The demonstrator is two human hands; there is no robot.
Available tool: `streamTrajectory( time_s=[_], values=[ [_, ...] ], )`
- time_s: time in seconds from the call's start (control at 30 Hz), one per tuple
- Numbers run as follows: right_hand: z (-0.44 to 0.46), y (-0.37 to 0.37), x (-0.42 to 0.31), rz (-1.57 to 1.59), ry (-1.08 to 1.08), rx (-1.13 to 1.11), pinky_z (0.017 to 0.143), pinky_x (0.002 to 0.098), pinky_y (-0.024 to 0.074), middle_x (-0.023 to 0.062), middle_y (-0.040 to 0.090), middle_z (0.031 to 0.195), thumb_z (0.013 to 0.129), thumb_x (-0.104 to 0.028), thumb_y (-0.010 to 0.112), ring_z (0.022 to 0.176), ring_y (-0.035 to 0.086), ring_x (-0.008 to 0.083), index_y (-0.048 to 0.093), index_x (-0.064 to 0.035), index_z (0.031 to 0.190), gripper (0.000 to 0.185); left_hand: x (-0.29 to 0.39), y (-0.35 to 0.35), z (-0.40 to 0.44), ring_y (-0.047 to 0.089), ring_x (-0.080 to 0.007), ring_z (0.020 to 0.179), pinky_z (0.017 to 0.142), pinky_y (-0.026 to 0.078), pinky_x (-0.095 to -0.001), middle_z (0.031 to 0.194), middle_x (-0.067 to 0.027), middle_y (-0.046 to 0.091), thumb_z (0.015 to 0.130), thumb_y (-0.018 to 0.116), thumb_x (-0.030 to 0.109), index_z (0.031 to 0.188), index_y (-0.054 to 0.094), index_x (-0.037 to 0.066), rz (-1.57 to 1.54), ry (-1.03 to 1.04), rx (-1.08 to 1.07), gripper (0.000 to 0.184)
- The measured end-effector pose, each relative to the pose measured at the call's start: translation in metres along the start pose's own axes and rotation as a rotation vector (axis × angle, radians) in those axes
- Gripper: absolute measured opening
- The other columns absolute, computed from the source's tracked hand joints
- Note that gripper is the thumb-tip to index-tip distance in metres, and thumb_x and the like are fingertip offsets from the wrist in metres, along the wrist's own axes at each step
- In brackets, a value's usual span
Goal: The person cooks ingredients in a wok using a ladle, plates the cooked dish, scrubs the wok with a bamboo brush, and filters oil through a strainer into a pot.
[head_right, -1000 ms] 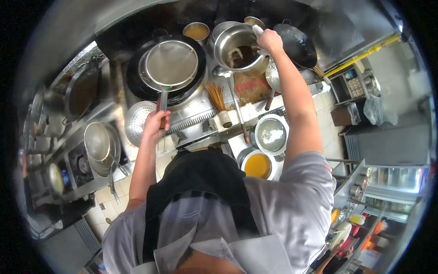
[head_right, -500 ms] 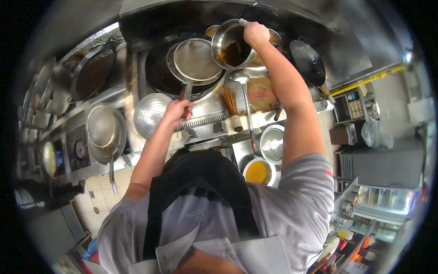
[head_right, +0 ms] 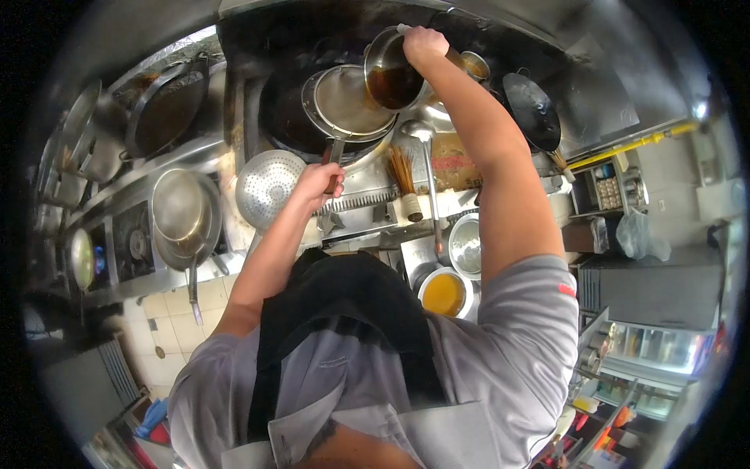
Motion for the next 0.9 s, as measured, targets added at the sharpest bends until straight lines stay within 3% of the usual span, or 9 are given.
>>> streamTrajectory(
  time_s=[0.1, 0.3, 0.4, 0.83, 0.9],
  values=[
    [0.002, -0.003, -0.007, -0.054, -0.007, -0.021, 0.084, 0.0415, 0.0564, 0.0138, 0.071, 0.109, 0.095, -0.017, 0.045, 0.100, 0.069, 0.0312, 0.070, -0.0161, 0.115, 0.032, -0.002, 0.000, -0.001, 0.054, -0.0190, 0.050, 0.045, 0.044, -0.0320, 0.066, -0.0077, 0.057, 0.086, 0.058, 0.006, 0.079, 0.058, -0.002, 0.007, -0.008, -0.015, 0.011],
    [0.008, -0.004, -0.009, -0.019, -0.041, 0.046, 0.082, 0.0428, 0.0567, 0.0143, 0.071, 0.106, 0.095, -0.018, 0.043, 0.099, 0.069, 0.0320, 0.069, -0.0199, 0.116, 0.034, -0.004, -0.003, -0.003, 0.055, -0.0186, 0.050, 0.045, 0.044, -0.0312, 0.066, -0.0075, 0.058, 0.085, 0.058, 0.007, 0.079, 0.059, -0.002, 0.000, -0.020, 0.000, 0.011],
    [0.011, -0.005, -0.011, -0.063, -0.055, 0.029, 0.085, 0.0409, 0.0556, 0.0102, 0.071, 0.112, 0.094, -0.017, 0.046, 0.102, 0.069, 0.0299, 0.071, -0.0180, 0.114, 0.032, -0.005, -0.005, -0.001, 0.055, -0.0186, 0.051, 0.045, 0.044, -0.0309, 0.066, -0.0076, 0.058, 0.086, 0.058, 0.007, 0.081, 0.059, -0.003, 0.003, -0.017, 0.004, 0.011],
    [0.012, -0.012, -0.014, -0.052, -0.082, 0.059, 0.085, 0.0402, 0.0557, 0.0112, 0.071, 0.111, 0.094, -0.018, 0.046, 0.102, 0.069, 0.0298, 0.073, -0.0131, 0.108, 0.031, -0.011, 0.001, 0.002, 0.055, -0.0188, 0.053, 0.046, 0.044, -0.0307, 0.067, -0.0076, 0.057, 0.086, 0.057, 0.007, 0.082, 0.058, -0.004, -0.016, -0.029, -0.002, 0.011],
    [0.016, -0.007, -0.013, -0.081, -0.081, 0.036, 0.085, 0.0422, 0.0555, 0.0105, 0.070, 0.111, 0.095, -0.014, 0.042, 0.101, 0.068, 0.0302, 0.060, -0.0332, 0.130, 0.043, -0.010, 0.002, 0.001, 0.055, -0.0190, 0.053, 0.045, 0.044, -0.0312, 0.067, -0.0076, 0.057, 0.086, 0.057, 0.006, 0.082, 0.058, -0.004, -0.011, -0.012, 0.013, 0.011]
  ],
)
Point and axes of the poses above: each hand's wrist, its own z-axis towards the middle knuckle, its own y-axis out of the palm, x = y × z, the point moved 8 cm from there along z, towards the middle knuckle
